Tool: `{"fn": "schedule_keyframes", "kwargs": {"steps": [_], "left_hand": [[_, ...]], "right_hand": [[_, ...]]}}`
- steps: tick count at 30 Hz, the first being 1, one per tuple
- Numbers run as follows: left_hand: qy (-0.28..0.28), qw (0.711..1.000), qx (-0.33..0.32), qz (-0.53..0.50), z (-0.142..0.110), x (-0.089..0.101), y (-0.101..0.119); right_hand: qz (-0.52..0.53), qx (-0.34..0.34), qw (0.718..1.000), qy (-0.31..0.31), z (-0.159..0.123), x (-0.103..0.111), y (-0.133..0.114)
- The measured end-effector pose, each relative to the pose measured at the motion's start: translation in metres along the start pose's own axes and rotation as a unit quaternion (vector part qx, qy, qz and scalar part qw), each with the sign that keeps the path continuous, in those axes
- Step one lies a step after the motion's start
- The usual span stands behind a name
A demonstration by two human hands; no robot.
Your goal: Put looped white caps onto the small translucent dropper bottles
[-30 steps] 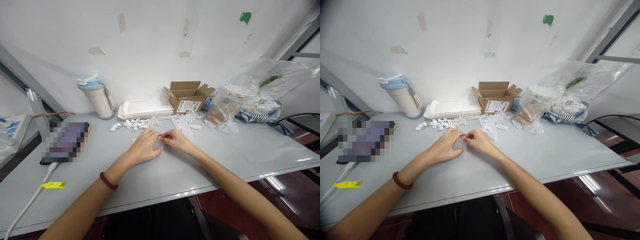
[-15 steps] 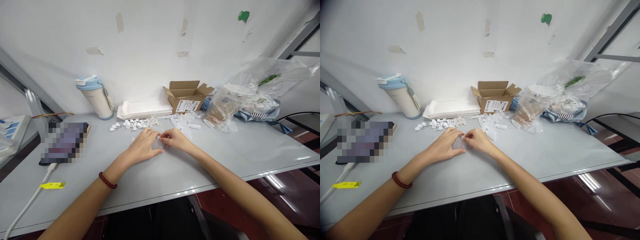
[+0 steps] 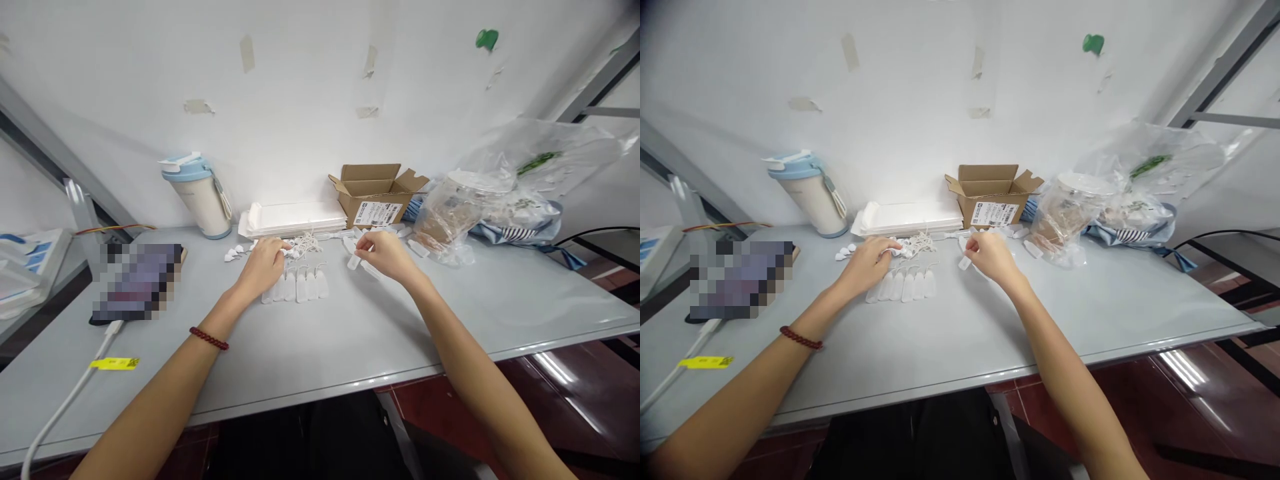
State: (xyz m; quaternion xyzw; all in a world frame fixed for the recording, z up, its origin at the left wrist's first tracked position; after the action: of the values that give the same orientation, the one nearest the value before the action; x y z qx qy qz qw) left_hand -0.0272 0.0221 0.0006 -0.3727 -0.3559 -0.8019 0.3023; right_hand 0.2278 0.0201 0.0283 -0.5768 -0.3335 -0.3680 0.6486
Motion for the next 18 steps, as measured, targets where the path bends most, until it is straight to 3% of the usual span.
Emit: {"fn": "schedule_keyframes", "kwargs": {"steps": [9,14,18], "left_hand": [[-0.040,0.997,-0.070,0.017,-0.001,-0.009,-0.002],[-0.055,0.997,-0.031,-0.042,-0.001,0.007,0.009],[-0.122,0.988,-0.067,-0.071,-0.006,0.017,0.028]], "right_hand": [[-0.100,-0.033,0.992,-0.071,-0.008,0.003,-0.002],[-0.114,-0.031,0.990,-0.076,-0.013,0.003,-0.004],[-0.071,-0.015,0.992,-0.101,-0.016,-0.003,-0.008]]}}
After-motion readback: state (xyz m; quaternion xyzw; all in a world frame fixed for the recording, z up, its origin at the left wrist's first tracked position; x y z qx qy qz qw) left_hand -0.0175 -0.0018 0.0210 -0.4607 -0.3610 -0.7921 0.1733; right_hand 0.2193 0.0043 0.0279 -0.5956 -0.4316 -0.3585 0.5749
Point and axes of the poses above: each hand's wrist, its own z-axis towards the middle knuckle, its own x-axis out of the back of the hand, y = z × x, the point moved 2 cm from there along z, towards the middle knuckle, and after that the axes turned 10 degrees about -x, right-handed, at the moved point
